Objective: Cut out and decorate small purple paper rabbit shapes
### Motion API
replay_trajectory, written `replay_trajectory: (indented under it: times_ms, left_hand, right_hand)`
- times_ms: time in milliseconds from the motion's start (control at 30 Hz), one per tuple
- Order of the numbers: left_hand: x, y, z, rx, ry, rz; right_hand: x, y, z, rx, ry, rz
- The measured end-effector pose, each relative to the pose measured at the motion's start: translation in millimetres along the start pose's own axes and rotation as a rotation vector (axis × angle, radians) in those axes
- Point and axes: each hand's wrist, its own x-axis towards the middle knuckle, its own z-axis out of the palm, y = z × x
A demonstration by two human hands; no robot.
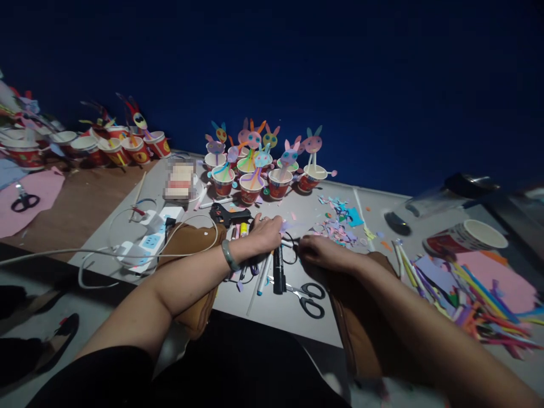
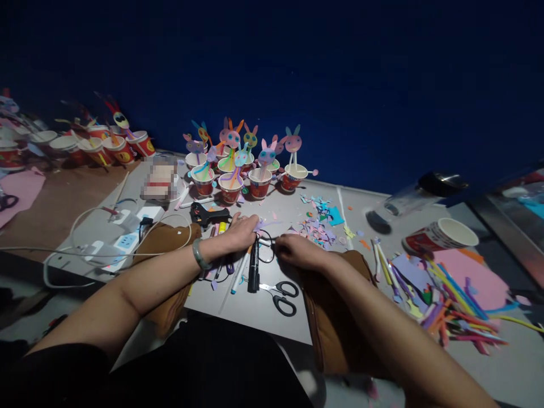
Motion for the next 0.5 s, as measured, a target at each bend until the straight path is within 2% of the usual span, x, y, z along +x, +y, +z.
replay_trajectory:
  times_ms: [133, 233, 333, 433, 500]
  left_hand:
    - [2, -2, 2, 0.009, 0.001, -0.001]
    - [4, -4, 5, 0.006, -0.001, -0.003]
    - [5, -4, 6, 0.008, 0.005, -0.015]
    - [4, -5, 4, 0.014, 0.011, -0.036]
    - [4, -5, 2, 0.015, 0.011, -0.042]
  right_hand:
    - [-5, 33, -12, -0.062, 0.094, 0.204]
    - [-3, 49, -24, -0.106, 0.207, 0.279]
    - [19, 29, -17, -0.079, 0.28, 0.213]
    - [50, 0, 1, 0.009, 0.259, 0.061]
    - [61, -6, 8, 0.037, 0.265, 0.017]
